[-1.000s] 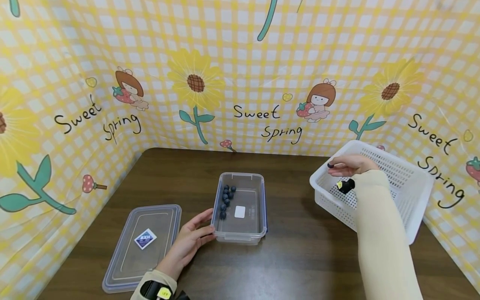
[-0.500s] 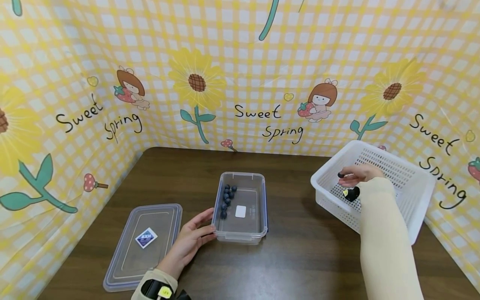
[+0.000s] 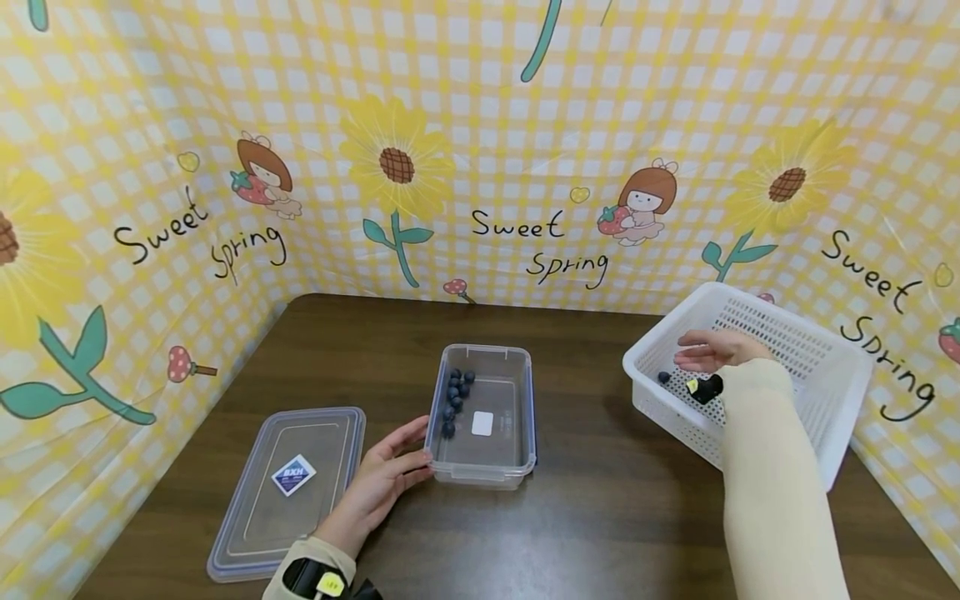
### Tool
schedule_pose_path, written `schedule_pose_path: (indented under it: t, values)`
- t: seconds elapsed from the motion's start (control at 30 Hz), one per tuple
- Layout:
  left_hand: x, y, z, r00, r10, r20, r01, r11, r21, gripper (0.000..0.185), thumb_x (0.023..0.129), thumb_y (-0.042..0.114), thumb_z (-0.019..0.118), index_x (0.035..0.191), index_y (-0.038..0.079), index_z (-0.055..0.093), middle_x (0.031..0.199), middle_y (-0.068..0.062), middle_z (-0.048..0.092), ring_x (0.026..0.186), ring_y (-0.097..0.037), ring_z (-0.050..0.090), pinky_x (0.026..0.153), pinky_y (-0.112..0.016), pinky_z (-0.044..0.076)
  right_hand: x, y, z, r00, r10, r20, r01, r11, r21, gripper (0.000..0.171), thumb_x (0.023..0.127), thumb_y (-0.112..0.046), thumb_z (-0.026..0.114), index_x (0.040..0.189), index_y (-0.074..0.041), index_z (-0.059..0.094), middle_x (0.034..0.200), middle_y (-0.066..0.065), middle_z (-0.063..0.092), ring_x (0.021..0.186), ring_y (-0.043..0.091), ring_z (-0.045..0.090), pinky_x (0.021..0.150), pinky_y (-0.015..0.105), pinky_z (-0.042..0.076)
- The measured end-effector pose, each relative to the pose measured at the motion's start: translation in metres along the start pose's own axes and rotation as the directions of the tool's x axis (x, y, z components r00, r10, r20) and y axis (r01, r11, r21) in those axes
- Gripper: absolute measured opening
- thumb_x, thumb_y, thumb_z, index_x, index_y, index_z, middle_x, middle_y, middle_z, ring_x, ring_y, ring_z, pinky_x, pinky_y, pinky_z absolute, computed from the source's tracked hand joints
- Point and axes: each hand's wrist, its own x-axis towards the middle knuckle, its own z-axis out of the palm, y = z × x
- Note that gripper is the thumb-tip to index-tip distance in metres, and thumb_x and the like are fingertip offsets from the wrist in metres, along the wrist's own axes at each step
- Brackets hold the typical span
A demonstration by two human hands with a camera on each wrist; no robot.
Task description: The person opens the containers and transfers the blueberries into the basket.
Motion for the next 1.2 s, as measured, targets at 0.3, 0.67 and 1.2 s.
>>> schedule_pose_path:
  t: [0.3,0.67,1.2]
  values:
    - [0.001,-0.001,0.0,1.0,0.004,-0.003,-0.004,1.0,-0.01,0.058,0.089,-0.01,0.06,0.144,-0.005,0.046,0.131,-0.016,0.048,0.099,-0.022,0.061,0.081,-0.033,0.057,-0.001,-0.03,0.031,0.986,-0.128,0.106,0.129,0.992,0.002,0.031,0.105,-0.009,0.043,0.088,-0.006,0.069,0.092,0.014,0.068,0.086,0.02,0.07,0.088,0.031,0.056]
    - [0.0,-0.001,0.001,1.0,-0.008,-0.005,0.008,1.0,-0.004,0.06,0.089,-0.009,0.06,0.146,-0.006,0.043,0.133,-0.017,0.047,0.1,-0.023,0.06,0.082,-0.033,0.057,0.014,-0.045,0.09,0.963,-0.168,0.211,0.197,0.972,-0.125,0.033,0.106,-0.01,0.041,0.09,-0.012,0.07,0.091,0.011,0.069,0.086,0.02,0.069,0.086,0.032,0.057]
    - [0.001,-0.001,0.0,1.0,0.001,-0.012,-0.001,1.0,0.004,0.058,0.089,-0.009,0.06,0.145,-0.005,0.044,0.134,-0.018,0.047,0.098,-0.022,0.061,0.082,-0.033,0.057,0.047,-0.018,0.18,0.927,-0.128,0.352,0.247,0.916,-0.317,0.041,0.105,-0.009,0.045,0.138,0.016,0.043,0.089,0.013,0.07,0.079,0.021,0.071,0.083,0.039,0.058]
